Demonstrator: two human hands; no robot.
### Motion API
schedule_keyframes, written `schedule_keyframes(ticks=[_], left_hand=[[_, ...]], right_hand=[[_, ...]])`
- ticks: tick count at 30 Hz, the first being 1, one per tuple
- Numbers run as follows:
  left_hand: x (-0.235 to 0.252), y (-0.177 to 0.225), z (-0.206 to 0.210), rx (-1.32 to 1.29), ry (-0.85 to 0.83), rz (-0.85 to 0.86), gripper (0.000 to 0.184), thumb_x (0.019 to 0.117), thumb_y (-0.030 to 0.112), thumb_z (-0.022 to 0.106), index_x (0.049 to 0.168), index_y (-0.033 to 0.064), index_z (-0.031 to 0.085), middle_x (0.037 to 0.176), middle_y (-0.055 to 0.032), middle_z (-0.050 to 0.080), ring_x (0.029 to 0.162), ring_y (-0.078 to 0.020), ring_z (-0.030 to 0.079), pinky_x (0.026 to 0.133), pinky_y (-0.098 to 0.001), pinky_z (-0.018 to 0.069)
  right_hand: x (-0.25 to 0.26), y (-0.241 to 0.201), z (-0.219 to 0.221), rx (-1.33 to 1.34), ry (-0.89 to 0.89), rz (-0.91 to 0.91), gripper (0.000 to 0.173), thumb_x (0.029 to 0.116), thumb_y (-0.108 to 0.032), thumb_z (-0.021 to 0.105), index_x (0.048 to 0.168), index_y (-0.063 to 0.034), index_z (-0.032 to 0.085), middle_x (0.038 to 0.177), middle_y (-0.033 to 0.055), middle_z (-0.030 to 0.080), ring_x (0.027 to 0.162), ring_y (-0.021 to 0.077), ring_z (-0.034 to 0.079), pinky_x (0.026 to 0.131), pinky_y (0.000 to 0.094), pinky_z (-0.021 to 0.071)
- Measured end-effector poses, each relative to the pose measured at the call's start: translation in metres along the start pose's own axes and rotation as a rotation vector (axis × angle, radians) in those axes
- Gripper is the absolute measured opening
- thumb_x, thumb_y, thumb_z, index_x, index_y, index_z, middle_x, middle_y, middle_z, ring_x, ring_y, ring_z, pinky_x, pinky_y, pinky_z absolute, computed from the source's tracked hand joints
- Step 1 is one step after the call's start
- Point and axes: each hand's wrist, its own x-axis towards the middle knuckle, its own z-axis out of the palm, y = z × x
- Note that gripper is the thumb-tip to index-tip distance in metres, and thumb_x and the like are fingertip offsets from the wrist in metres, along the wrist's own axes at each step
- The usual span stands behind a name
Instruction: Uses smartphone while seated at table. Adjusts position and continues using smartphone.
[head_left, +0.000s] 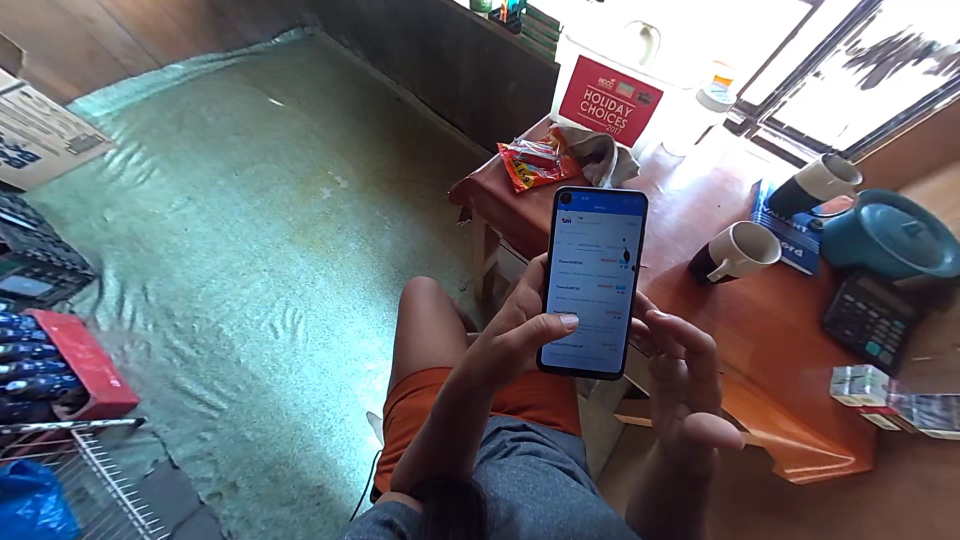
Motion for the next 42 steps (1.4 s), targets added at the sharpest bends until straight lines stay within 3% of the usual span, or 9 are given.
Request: schedule_keyframes(ticks=[10, 19, 26, 28, 33, 35, 37, 39, 42], left_hand=[[-0.001, -0.001, -0.001, -0.018, -0.005, 0.006, 0.050, 0.0936, 0.008, 0.051, 0.141, 0.0121, 0.035, 0.120, -0.0013, 0.065, 0.103, -0.0099, 0.068, 0.088, -0.0280, 0.0587], [0.000, -0.002, -0.004, 0.011, -0.050, 0.034, 0.057, 0.0970, 0.034, 0.058, 0.144, 0.0129, 0.033, 0.123, 0.0009, 0.063, 0.109, -0.0090, 0.065, 0.091, -0.0287, 0.0570], [-0.001, -0.010, -0.001, 0.025, -0.165, -0.002, 0.075, 0.0949, 0.055, 0.061, 0.149, 0.0139, 0.029, 0.128, 0.0035, 0.062, 0.114, -0.0070, 0.062, 0.097, -0.0286, 0.0539], [0.000, -0.011, 0.002, 0.021, -0.183, -0.011, 0.073, 0.0951, 0.056, 0.061, 0.149, 0.0158, 0.030, 0.128, 0.0047, 0.062, 0.114, -0.0064, 0.062, 0.098, -0.0283, 0.0535], [0.000, -0.011, 0.005, 0.009, -0.198, -0.054, 0.080, 0.0936, 0.059, 0.060, 0.151, 0.0142, 0.028, 0.130, 0.0032, 0.060, 0.117, -0.0071, 0.061, 0.101, -0.0297, 0.0518], [0.000, -0.012, 0.004, 0.002, -0.196, -0.058, 0.082, 0.0926, 0.061, 0.061, 0.151, 0.0137, 0.028, 0.131, 0.0023, 0.060, 0.117, -0.0078, 0.061, 0.100, -0.0298, 0.0522], [0.001, -0.011, 0.004, 0.003, -0.185, -0.047, 0.085, 0.0906, 0.065, 0.062, 0.150, 0.0131, 0.030, 0.130, 0.0022, 0.061, 0.115, -0.0074, 0.062, 0.098, -0.0283, 0.0535], [0.002, -0.011, 0.004, 0.014, -0.161, -0.043, 0.089, 0.0867, 0.071, 0.062, 0.148, 0.0135, 0.033, 0.126, 0.0027, 0.063, 0.110, -0.0061, 0.063, 0.092, -0.0260, 0.0550], [0.001, -0.013, 0.002, -0.038, -0.161, -0.032, 0.082, 0.0898, 0.066, 0.061, 0.147, 0.0147, 0.034, 0.128, 0.0028, 0.061, 0.114, -0.0074, 0.062, 0.096, -0.0284, 0.0539]], right_hand=[[0.000, 0.001, 0.001, -0.003, -0.006, -0.005, 0.071, 0.0925, -0.079, 0.038, 0.145, -0.0330, 0.050, 0.155, -0.0039, 0.048, 0.143, 0.0197, 0.046, 0.115, 0.0388, 0.0429], [0.002, 0.001, 0.001, -0.059, -0.002, -0.017, 0.071, 0.0943, -0.078, 0.034, 0.142, -0.0296, 0.055, 0.158, -0.0017, 0.045, 0.145, 0.0214, 0.043, 0.116, 0.0410, 0.0428], [0.011, -0.005, -0.002, -0.527, 0.167, -0.096, 0.067, 0.1000, -0.072, 0.030, 0.143, -0.0262, 0.054, 0.168, 0.0027, 0.022, 0.157, 0.0258, 0.010, 0.127, 0.0511, 0.0146], [0.015, -0.007, -0.005, -0.630, 0.188, -0.110, 0.069, 0.0997, -0.072, 0.028, 0.143, -0.0255, 0.055, 0.169, 0.0052, 0.019, 0.158, 0.0291, 0.004, 0.126, 0.0577, 0.0045], [0.020, -0.006, -0.004, -0.735, 0.190, -0.065, 0.067, 0.0995, -0.072, 0.029, 0.144, -0.0294, 0.055, 0.170, 0.0058, 0.016, 0.158, 0.0292, -0.003, 0.123, 0.0632, -0.0059], [0.020, -0.006, -0.004, -0.712, 0.198, -0.061, 0.072, 0.0986, -0.075, 0.025, 0.144, -0.0280, 0.054, 0.170, 0.0059, 0.017, 0.158, 0.0292, -0.002, 0.124, 0.0611, -0.0032], [0.022, -0.008, -0.005, -0.621, 0.232, -0.120, 0.075, 0.0974, -0.076, 0.022, 0.141, -0.0249, 0.056, 0.168, 0.0038, 0.022, 0.158, 0.0269, 0.007, 0.126, 0.0548, 0.0074], [0.025, -0.012, -0.007, -0.517, 0.276, -0.196, 0.072, 0.0974, -0.076, 0.025, 0.137, -0.0250, 0.058, 0.165, 0.0007, 0.029, 0.156, 0.0242, 0.015, 0.127, 0.0486, 0.0161], [0.026, -0.015, -0.012, -0.456, 0.310, -0.246, 0.068, 0.0980, -0.074, 0.027, 0.136, -0.0264, 0.058, 0.164, -0.0003, 0.033, 0.155, 0.0226, 0.020, 0.125, 0.0454, 0.0215]])
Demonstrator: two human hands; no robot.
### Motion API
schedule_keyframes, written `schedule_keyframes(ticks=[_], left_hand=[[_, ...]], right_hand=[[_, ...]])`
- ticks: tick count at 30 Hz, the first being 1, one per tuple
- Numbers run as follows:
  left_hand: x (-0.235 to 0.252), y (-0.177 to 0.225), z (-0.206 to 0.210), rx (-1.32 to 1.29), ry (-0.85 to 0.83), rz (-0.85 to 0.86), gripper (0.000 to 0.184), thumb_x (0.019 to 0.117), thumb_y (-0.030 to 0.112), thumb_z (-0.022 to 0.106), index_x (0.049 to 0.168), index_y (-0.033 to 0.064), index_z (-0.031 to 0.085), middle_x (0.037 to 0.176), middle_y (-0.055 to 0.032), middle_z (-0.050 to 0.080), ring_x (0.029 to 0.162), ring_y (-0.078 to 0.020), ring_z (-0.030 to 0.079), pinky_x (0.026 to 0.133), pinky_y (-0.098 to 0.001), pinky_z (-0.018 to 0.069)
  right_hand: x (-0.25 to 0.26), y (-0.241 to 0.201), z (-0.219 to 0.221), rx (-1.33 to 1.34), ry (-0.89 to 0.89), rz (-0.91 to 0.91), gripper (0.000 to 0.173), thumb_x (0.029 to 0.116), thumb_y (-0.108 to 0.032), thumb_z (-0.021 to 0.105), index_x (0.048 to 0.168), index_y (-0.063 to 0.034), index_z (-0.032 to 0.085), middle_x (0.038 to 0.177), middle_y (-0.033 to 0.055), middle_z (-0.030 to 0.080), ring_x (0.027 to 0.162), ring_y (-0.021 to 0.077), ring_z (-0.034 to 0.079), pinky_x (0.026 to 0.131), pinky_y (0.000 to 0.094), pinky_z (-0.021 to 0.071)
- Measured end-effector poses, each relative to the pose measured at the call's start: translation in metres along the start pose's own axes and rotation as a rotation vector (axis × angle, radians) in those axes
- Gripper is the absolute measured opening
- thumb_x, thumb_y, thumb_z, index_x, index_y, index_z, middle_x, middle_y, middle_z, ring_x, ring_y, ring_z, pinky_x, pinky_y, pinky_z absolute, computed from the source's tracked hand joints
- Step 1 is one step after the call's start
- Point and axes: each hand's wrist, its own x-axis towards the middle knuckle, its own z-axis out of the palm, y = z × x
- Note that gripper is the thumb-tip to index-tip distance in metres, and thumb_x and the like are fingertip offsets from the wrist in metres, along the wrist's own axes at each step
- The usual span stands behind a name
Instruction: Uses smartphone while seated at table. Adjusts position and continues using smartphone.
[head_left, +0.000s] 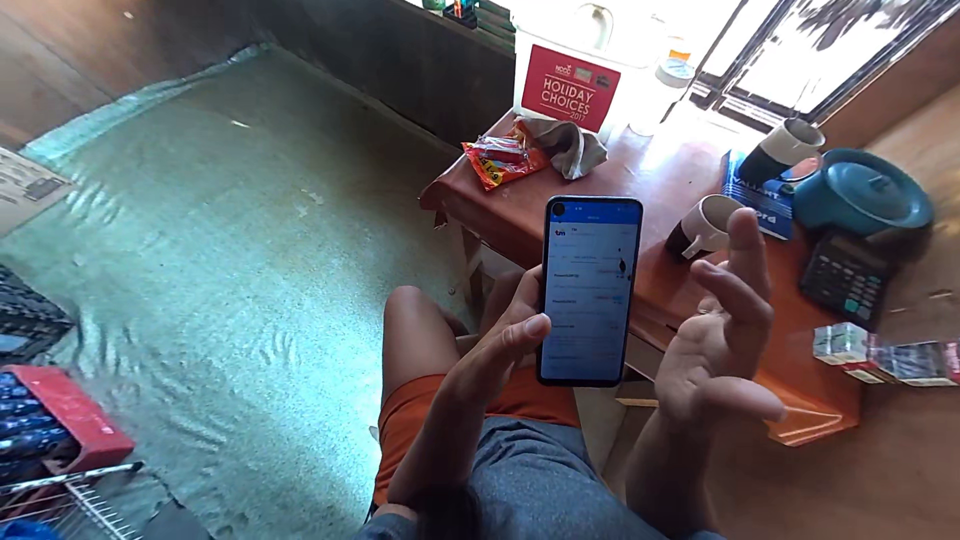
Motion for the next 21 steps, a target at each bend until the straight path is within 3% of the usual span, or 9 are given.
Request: schedule_keyframes(ticks=[8, 12, 21], left_hand=[[0.0007, 0.0003, -0.0003, 0.010, 0.008, 0.002, 0.086, 0.0896, 0.067, 0.060, 0.149, 0.0130, 0.031, 0.130, 0.0009, 0.061, 0.115, -0.0087, 0.061, 0.097, -0.0301, 0.0536], [0.0010, -0.0002, -0.0012, -0.006, 0.008, 0.002, 0.086, 0.0898, 0.066, 0.061, 0.150, 0.0129, 0.029, 0.132, 0.0007, 0.060, 0.117, -0.0094, 0.061, 0.098, -0.0314, 0.0534], [0.0004, -0.0014, -0.0034, -0.005, 0.000, 0.020, 0.084, 0.0899, 0.068, 0.060, 0.149, 0.0143, 0.032, 0.130, 0.0015, 0.061, 0.116, -0.0091, 0.062, 0.097, -0.0314, 0.0538]], right_hand=[[-0.0039, 0.0014, 0.0032, 0.105, -0.006, 0.059, 0.065, 0.0986, -0.073, 0.031, 0.133, -0.0259, 0.060, 0.161, -0.0025, 0.039, 0.153, 0.0211, 0.026, 0.124, 0.0426, 0.0268], [-0.0052, 0.0037, 0.0040, 0.070, -0.030, 0.057, 0.067, 0.0987, -0.073, 0.030, 0.135, -0.0256, 0.060, 0.162, 0.0001, 0.037, 0.155, 0.0248, 0.021, 0.126, 0.0462, 0.0218], [-0.0052, 0.0055, 0.0046, 0.057, -0.049, 0.067, 0.071, 0.0977, -0.075, 0.028, 0.134, -0.0238, 0.061, 0.162, 0.0026, 0.036, 0.156, 0.0271, 0.019, 0.126, 0.0480, 0.0201]])
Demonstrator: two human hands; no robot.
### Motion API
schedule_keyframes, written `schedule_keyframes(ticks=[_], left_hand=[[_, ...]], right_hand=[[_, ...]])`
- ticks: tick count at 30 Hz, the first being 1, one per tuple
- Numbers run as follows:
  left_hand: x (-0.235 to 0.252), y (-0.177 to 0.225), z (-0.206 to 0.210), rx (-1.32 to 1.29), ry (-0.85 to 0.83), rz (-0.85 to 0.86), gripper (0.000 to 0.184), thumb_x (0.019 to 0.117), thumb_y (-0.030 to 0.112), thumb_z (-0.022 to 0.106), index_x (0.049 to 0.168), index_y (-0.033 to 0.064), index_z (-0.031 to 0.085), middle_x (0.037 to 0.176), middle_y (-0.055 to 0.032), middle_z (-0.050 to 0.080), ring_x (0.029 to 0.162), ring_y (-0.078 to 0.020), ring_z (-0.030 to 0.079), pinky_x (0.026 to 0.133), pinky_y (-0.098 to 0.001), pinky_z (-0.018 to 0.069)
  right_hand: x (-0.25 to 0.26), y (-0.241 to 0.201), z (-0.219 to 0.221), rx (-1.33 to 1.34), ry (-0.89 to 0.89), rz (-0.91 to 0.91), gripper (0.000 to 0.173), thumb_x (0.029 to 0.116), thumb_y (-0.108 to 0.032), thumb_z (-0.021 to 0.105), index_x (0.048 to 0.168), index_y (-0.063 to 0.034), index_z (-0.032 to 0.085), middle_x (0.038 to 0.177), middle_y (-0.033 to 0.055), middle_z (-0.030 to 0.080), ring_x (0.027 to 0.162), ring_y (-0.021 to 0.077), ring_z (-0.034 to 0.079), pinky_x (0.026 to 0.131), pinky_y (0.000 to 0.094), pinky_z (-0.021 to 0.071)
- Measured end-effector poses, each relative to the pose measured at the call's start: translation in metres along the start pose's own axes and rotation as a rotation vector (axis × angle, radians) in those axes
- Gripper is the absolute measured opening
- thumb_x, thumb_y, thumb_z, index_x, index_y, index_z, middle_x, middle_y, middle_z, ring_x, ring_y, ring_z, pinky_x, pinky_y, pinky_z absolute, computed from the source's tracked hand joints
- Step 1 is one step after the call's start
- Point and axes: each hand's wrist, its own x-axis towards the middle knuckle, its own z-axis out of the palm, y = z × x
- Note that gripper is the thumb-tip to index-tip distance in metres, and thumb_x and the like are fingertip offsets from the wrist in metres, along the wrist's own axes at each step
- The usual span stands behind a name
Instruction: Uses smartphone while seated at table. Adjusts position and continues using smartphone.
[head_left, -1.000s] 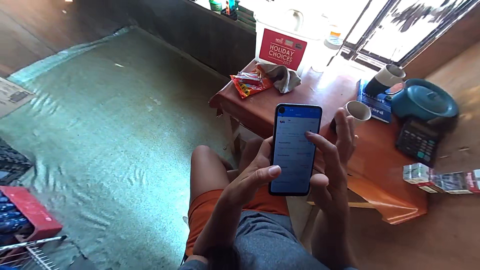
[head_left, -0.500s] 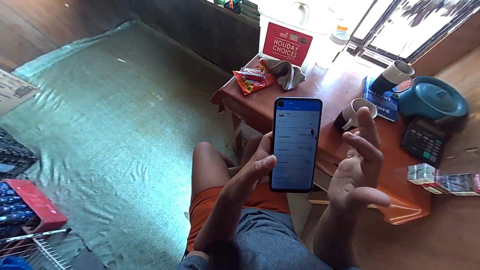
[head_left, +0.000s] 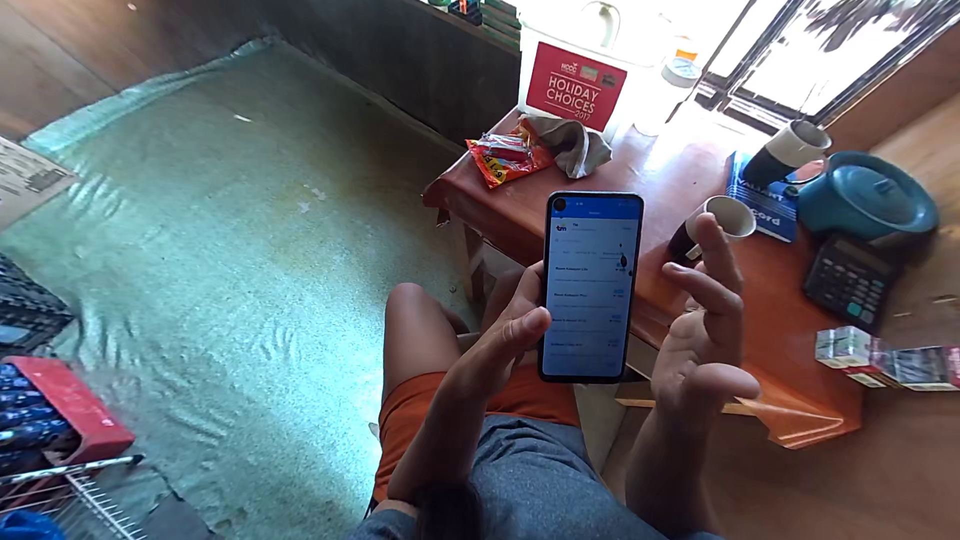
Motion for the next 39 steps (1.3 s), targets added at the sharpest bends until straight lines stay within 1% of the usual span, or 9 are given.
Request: schedule_keyframes(ticks=[5, 14, 21, 23, 25, 26, 29, 32, 39], left_hand=[[-0.001, 0.001, 0.000, 0.018, 0.005, 0.012, 0.089, 0.0895, 0.069, 0.059, 0.150, 0.0113, 0.029, 0.131, -0.0002, 0.060, 0.117, -0.0097, 0.061, 0.098, -0.0323, 0.0533], [-0.002, 0.002, 0.000, 0.000, 0.007, 0.008, 0.088, 0.0897, 0.068, 0.060, 0.151, 0.0117, 0.030, 0.133, -0.0007, 0.060, 0.119, -0.0104, 0.061, 0.100, -0.0325, 0.0529], [-0.003, 0.002, -0.001, 0.022, 0.016, 0.017, 0.088, 0.0901, 0.069, 0.058, 0.149, 0.0104, 0.030, 0.131, -0.0003, 0.060, 0.117, -0.0099, 0.061, 0.098, -0.0319, 0.0537], [-0.003, 0.002, -0.001, 0.017, 0.015, 0.025, 0.088, 0.0902, 0.068, 0.059, 0.149, 0.0101, 0.030, 0.131, -0.0006, 0.060, 0.117, -0.0100, 0.062, 0.098, -0.0322, 0.0535], [-0.003, 0.002, -0.001, 0.013, 0.015, 0.021, 0.088, 0.0899, 0.068, 0.060, 0.149, 0.0105, 0.030, 0.131, -0.0004, 0.061, 0.117, -0.0100, 0.062, 0.099, -0.0321, 0.0535], [-0.002, 0.002, 0.000, 0.013, 0.011, 0.019, 0.088, 0.0896, 0.069, 0.059, 0.149, 0.0111, 0.030, 0.131, 0.0000, 0.061, 0.117, -0.0098, 0.062, 0.099, -0.0318, 0.0535], [-0.002, 0.002, 0.002, 0.017, -0.012, 0.011, 0.087, 0.0906, 0.068, 0.059, 0.150, 0.0117, 0.030, 0.132, 0.0013, 0.060, 0.118, -0.0087, 0.061, 0.099, -0.0305, 0.0527], [-0.002, 0.002, 0.003, 0.022, -0.047, 0.004, 0.085, 0.0901, 0.069, 0.059, 0.149, 0.0141, 0.031, 0.131, 0.0027, 0.061, 0.118, -0.0081, 0.060, 0.100, -0.0301, 0.0523], [-0.002, 0.003, 0.001, 0.021, -0.057, 0.016, 0.076, 0.0922, 0.066, 0.058, 0.147, 0.0181, 0.036, 0.128, 0.0057, 0.062, 0.113, -0.0050, 0.062, 0.096, -0.0259, 0.0535]], right_hand=[[-0.001, 0.001, -0.001, -0.041, -0.018, -0.011, 0.070, 0.0984, -0.074, 0.027, 0.131, -0.0232, 0.063, 0.163, 0.0037, 0.035, 0.156, 0.0289, 0.016, 0.127, 0.0504, 0.0145], [-0.003, 0.002, -0.002, -0.060, -0.014, -0.012, 0.070, 0.0988, -0.074, 0.026, 0.129, -0.0236, 0.064, 0.162, 0.0037, 0.036, 0.156, 0.0293, 0.017, 0.127, 0.0507, 0.0158], [-0.012, 0.005, 0.000, -0.011, -0.065, -0.032, 0.066, 0.0993, -0.073, 0.027, 0.111, -0.0294, 0.075, 0.160, 0.0010, 0.040, 0.157, 0.0286, 0.014, 0.128, 0.0517, 0.0102], [-0.014, 0.005, 0.001, -0.007, -0.064, -0.011, 0.067, 0.0988, -0.074, 0.027, 0.114, -0.0283, 0.074, 0.160, 0.0013, 0.040, 0.156, 0.0285, 0.015, 0.128, 0.0510, 0.0124], [-0.012, 0.004, 0.002, -0.038, -0.043, 0.003, 0.069, 0.0989, -0.074, 0.027, 0.121, -0.0254, 0.071, 0.162, 0.0020, 0.038, 0.156, 0.0283, 0.017, 0.127, 0.0502, 0.0157], [-0.010, 0.003, 0.002, -0.092, -0.030, -0.003, 0.069, 0.0992, -0.073, 0.026, 0.124, -0.0243, 0.068, 0.162, 0.0023, 0.036, 0.156, 0.0275, 0.016, 0.127, 0.0500, 0.0145], [-0.003, 0.001, 0.004, -0.306, -0.010, -0.038, 0.070, 0.1006, -0.071, 0.023, 0.133, -0.0238, 0.063, 0.166, 0.0054, 0.026, 0.157, 0.0279, 0.006, 0.127, 0.0527, 0.0050], [0.002, -0.003, 0.009, -0.436, -0.057, -0.050, 0.067, 0.1000, -0.072, 0.027, 0.139, -0.0290, 0.060, 0.169, 0.0078, 0.018, 0.158, 0.0309, -0.003, 0.124, 0.0599, -0.0048], [0.010, -0.013, 0.024, -0.492, -0.137, -0.111, 0.068, 0.0996, -0.073, 0.026, 0.138, -0.0311, 0.062, 0.170, 0.0101, 0.018, 0.157, 0.0346, -0.008, 0.119, 0.0672, -0.0128]])
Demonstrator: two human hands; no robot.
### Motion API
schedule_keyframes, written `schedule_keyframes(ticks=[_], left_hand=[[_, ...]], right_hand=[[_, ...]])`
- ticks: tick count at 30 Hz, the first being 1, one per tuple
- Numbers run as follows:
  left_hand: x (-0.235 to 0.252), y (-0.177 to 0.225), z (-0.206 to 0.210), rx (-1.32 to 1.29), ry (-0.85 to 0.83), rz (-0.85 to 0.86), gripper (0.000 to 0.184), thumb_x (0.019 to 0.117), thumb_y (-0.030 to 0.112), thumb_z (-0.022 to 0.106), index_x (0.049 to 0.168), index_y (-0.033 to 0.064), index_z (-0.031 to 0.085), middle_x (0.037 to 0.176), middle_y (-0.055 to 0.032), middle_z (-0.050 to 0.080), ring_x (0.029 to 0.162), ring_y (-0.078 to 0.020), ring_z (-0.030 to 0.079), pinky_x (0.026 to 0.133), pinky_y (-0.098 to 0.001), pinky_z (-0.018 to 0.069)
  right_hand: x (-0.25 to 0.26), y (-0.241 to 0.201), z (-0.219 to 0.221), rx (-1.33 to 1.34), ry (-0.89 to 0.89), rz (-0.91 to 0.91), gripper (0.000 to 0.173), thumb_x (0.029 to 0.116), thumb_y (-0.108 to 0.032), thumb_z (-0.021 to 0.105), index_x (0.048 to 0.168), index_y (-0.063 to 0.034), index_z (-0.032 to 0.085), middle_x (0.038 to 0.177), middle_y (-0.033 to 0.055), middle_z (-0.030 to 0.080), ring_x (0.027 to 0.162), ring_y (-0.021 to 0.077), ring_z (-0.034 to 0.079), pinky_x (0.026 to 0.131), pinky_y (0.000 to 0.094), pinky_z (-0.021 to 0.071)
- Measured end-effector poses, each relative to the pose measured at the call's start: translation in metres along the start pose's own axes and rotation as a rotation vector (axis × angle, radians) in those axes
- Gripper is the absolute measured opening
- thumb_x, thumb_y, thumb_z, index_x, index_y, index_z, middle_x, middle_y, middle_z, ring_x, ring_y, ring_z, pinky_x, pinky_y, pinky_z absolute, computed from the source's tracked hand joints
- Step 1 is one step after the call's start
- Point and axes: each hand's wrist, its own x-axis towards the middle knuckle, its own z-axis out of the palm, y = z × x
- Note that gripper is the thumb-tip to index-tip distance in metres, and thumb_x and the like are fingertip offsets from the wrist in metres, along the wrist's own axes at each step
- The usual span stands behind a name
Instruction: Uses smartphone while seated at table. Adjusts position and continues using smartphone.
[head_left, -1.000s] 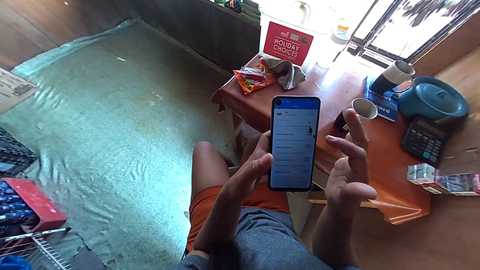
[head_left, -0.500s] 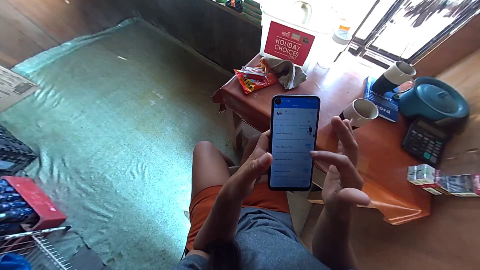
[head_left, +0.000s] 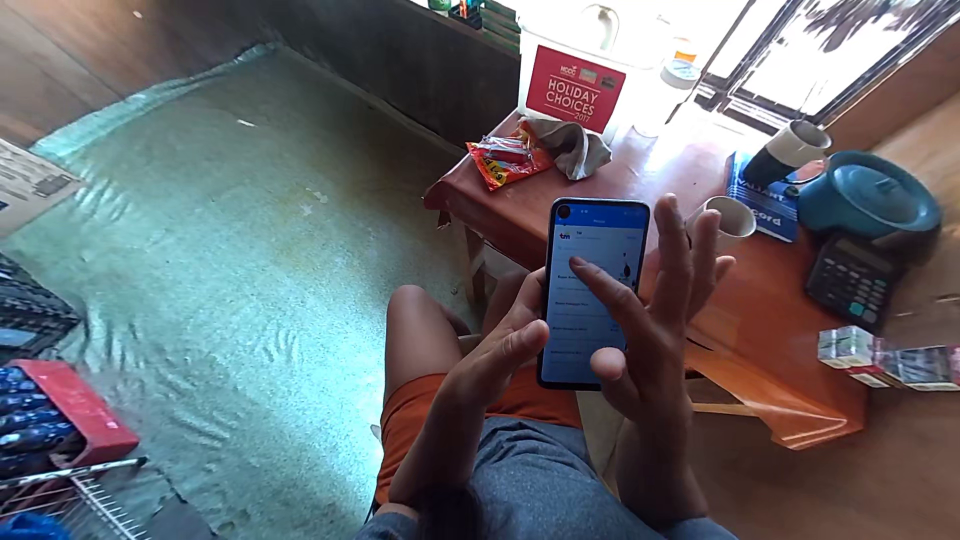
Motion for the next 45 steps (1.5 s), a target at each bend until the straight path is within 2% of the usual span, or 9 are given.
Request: schedule_keyframes(ticks=[3, 7, 9, 12, 22, 28, 33, 39, 45], left_hand=[[0.000, 0.000, 0.000, -0.003, -0.009, 0.011, 0.074, 0.0932, 0.065, 0.057, 0.146, 0.0182, 0.036, 0.127, 0.0058, 0.062, 0.112, -0.0048, 0.062, 0.095, -0.0260, 0.0535], [-0.001, 0.000, -0.002, 0.001, -0.005, 0.016, 0.079, 0.0924, 0.066, 0.058, 0.147, 0.0155, 0.033, 0.128, 0.0037, 0.062, 0.115, -0.0066, 0.062, 0.097, -0.0285, 0.0531], [-0.002, 0.001, -0.002, -0.006, -0.004, 0.023, 0.080, 0.0924, 0.066, 0.058, 0.149, 0.0156, 0.033, 0.130, 0.0034, 0.062, 0.117, -0.0079, 0.061, 0.100, -0.0305, 0.0525], [-0.002, 0.002, -0.002, -0.018, -0.002, 0.034, 0.079, 0.0923, 0.066, 0.058, 0.148, 0.0161, 0.034, 0.130, 0.0035, 0.062, 0.119, -0.0083, 0.061, 0.101, -0.0315, 0.0521], [0.000, 0.001, -0.001, -0.002, -0.032, 0.014, 0.079, 0.0926, 0.066, 0.057, 0.150, 0.0179, 0.034, 0.133, 0.0048, 0.061, 0.119, -0.0064, 0.060, 0.101, -0.0291, 0.0515], [0.000, 0.002, -0.002, 0.005, -0.030, 0.027, 0.077, 0.0932, 0.066, 0.057, 0.150, 0.0179, 0.034, 0.131, 0.0051, 0.062, 0.119, -0.0059, 0.060, 0.102, -0.0290, 0.0510], [0.000, 0.001, -0.002, 0.007, -0.017, 0.029, 0.079, 0.0921, 0.066, 0.058, 0.149, 0.0173, 0.036, 0.131, 0.0041, 0.062, 0.118, -0.0070, 0.061, 0.102, -0.0301, 0.0513], [-0.001, 0.001, -0.001, 0.024, -0.028, 0.003, 0.082, 0.0919, 0.068, 0.056, 0.151, 0.0161, 0.032, 0.132, 0.0043, 0.061, 0.118, -0.0067, 0.060, 0.101, -0.0295, 0.0517], [-0.002, 0.001, -0.003, 0.015, -0.018, 0.025, 0.079, 0.0929, 0.067, 0.056, 0.150, 0.0168, 0.033, 0.132, 0.0045, 0.061, 0.119, -0.0068, 0.060, 0.101, -0.0298, 0.0516]], right_hand=[[0.002, -0.002, -0.002, 0.019, -0.017, -0.028, 0.068, 0.0994, -0.073, 0.024, 0.140, -0.0325, 0.061, 0.170, 0.0082, 0.017, 0.157, 0.0337, -0.009, 0.118, 0.0684, -0.0137], [0.000, 0.000, -0.009, 0.086, 0.036, -0.027, 0.066, 0.1001, -0.072, 0.023, 0.138, -0.0341, 0.062, 0.170, 0.0034, 0.020, 0.158, 0.0298, -0.005, 0.121, 0.0647, -0.0119], [-0.001, 0.003, -0.012, 0.061, 0.096, -0.010, 0.068, 0.0996, -0.073, 0.021, 0.135, -0.0328, 0.063, 0.168, 0.0018, 0.025, 0.158, 0.0280, 0.000, 0.123, 0.0625, -0.0063], [-0.003, 0.009, -0.017, 0.032, 0.157, 0.022, 0.069, 0.1009, -0.071, 0.020, 0.132, -0.0272, 0.064, 0.167, 0.0032, 0.027, 0.158, 0.0274, 0.002, 0.124, 0.0607, -0.0036], [0.000, 0.002, -0.007, 0.014, 0.006, 0.000, 0.070, 0.0987, -0.075, 0.023, 0.136, -0.0310, 0.063, 0.170, 0.0070, 0.019, 0.157, 0.0332, -0.008, 0.118, 0.0682, -0.0141], [-0.001, -0.002, -0.004, 0.145, -0.015, -0.038, 0.067, 0.0994, -0.074, 0.022, 0.142, -0.0361, 0.058, 0.171, 0.0005, 0.016, 0.158, 0.0281, -0.009, 0.120, 0.0662, -0.0132], [-0.004, 0.001, -0.009, 0.148, 0.042, 0.019, 0.066, 0.1005, -0.072, 0.024, 0.138, -0.0324, 0.061, 0.169, 0.0029, 0.021, 0.158, 0.0290, -0.006, 0.122, 0.0626, -0.0115], [-0.003, 0.006, -0.010, 0.094, 0.027, 0.037, 0.065, 0.1002, -0.072, 0.026, 0.136, -0.0323, 0.063, 0.169, 0.0051, 0.021, 0.158, 0.0311, -0.008, 0.120, 0.0655, -0.0134], [-0.006, 0.008, -0.012, 0.004, 0.091, 0.085, 0.066, 0.1021, -0.069, 0.022, 0.125, -0.0261, 0.066, 0.167, 0.0076, 0.027, 0.158, 0.0331, -0.004, 0.119, 0.0667, -0.0106]])
